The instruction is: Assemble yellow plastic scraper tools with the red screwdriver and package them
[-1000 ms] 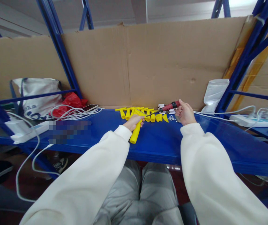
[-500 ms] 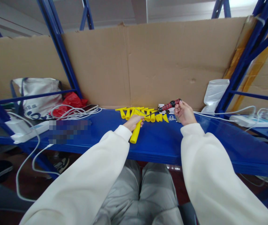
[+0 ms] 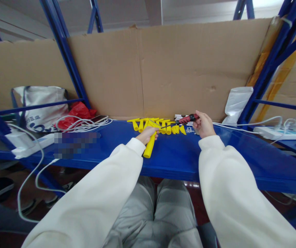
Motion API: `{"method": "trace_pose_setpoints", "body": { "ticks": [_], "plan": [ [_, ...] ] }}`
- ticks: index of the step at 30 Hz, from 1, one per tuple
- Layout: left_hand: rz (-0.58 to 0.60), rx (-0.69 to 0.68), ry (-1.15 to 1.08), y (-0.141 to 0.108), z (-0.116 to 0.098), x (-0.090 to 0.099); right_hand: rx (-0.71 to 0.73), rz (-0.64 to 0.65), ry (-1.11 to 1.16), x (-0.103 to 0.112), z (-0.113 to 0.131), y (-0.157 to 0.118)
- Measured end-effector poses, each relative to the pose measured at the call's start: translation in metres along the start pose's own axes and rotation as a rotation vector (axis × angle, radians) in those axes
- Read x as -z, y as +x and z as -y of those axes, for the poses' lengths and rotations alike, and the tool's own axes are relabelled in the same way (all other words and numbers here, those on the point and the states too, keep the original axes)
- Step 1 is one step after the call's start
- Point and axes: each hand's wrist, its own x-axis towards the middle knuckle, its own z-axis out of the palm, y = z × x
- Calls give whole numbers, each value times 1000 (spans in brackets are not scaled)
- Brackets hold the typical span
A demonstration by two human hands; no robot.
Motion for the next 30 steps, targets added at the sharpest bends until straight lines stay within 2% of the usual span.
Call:
{"method": "trace_pose_setpoints", "body": {
  "ticks": [10, 19, 30],
  "plan": [
    [0, 0, -1, 1, 0, 1, 13, 53, 8, -10, 10, -9],
    [23, 21, 0, 2, -1, 2, -54, -127, -67, -9, 2, -6],
    [7, 6, 3, -2, -2, 0, -159, -135, -101, -10, 2, -8]
  ]
}}
